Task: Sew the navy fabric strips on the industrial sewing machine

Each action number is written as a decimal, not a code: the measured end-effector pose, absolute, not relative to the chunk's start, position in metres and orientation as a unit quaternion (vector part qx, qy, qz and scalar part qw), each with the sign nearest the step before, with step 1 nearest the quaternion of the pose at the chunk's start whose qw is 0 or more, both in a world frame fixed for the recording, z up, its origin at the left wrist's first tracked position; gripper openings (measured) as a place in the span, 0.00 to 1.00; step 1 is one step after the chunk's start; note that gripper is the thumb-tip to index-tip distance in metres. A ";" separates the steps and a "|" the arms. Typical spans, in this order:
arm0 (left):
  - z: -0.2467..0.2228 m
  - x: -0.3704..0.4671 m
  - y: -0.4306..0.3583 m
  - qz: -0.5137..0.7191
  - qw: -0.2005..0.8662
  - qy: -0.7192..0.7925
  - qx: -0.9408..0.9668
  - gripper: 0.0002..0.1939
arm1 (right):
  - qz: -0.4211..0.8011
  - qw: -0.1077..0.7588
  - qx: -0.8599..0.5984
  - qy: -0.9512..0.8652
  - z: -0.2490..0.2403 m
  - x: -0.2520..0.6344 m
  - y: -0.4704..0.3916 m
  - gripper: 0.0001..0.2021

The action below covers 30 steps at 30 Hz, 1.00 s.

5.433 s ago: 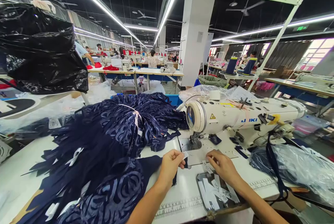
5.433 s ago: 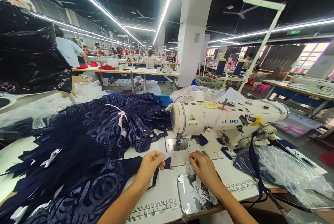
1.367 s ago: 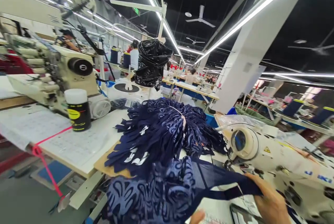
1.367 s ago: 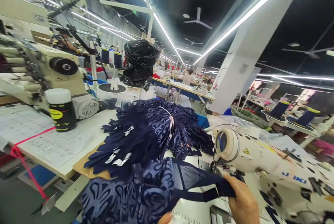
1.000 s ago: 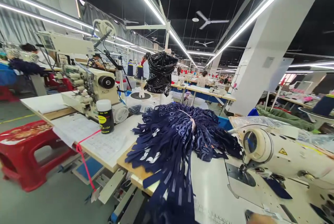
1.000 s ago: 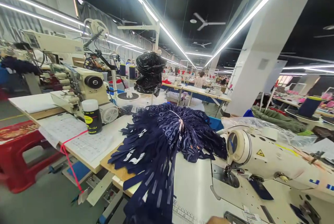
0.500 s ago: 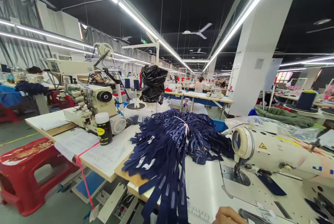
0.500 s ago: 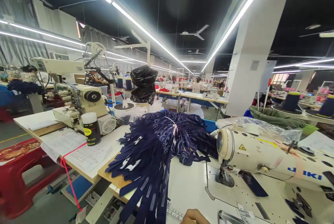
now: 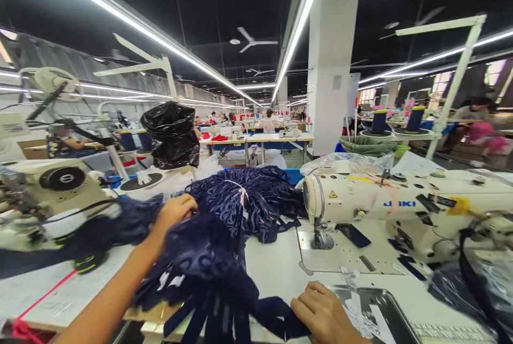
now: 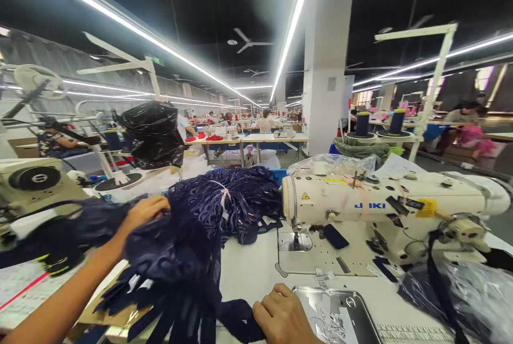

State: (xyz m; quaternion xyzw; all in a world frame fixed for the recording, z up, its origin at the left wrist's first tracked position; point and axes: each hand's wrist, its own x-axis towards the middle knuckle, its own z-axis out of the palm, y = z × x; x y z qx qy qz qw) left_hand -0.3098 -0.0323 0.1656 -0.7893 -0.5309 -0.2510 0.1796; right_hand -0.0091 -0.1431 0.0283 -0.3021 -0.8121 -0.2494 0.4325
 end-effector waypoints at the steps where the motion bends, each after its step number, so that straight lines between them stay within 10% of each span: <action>1: 0.162 -0.298 -0.015 -0.205 0.168 -0.521 -0.812 0.18 | -0.246 0.419 -0.316 -0.815 0.029 -0.001 -0.144 0.19; 11: 0.112 -0.159 -0.069 -0.335 0.077 -0.257 -0.903 0.16 | -0.300 0.328 -0.371 -0.815 0.027 0.048 -0.127 0.13; 20: 0.072 -0.087 -0.038 -0.107 -0.390 -0.207 -0.891 0.22 | -0.318 0.308 -0.339 -0.830 0.034 0.075 -0.129 0.13; 30: 0.066 -0.089 -0.034 -0.015 -0.522 -0.249 -0.816 0.15 | -0.262 0.361 -0.336 -0.829 0.028 0.089 -0.135 0.11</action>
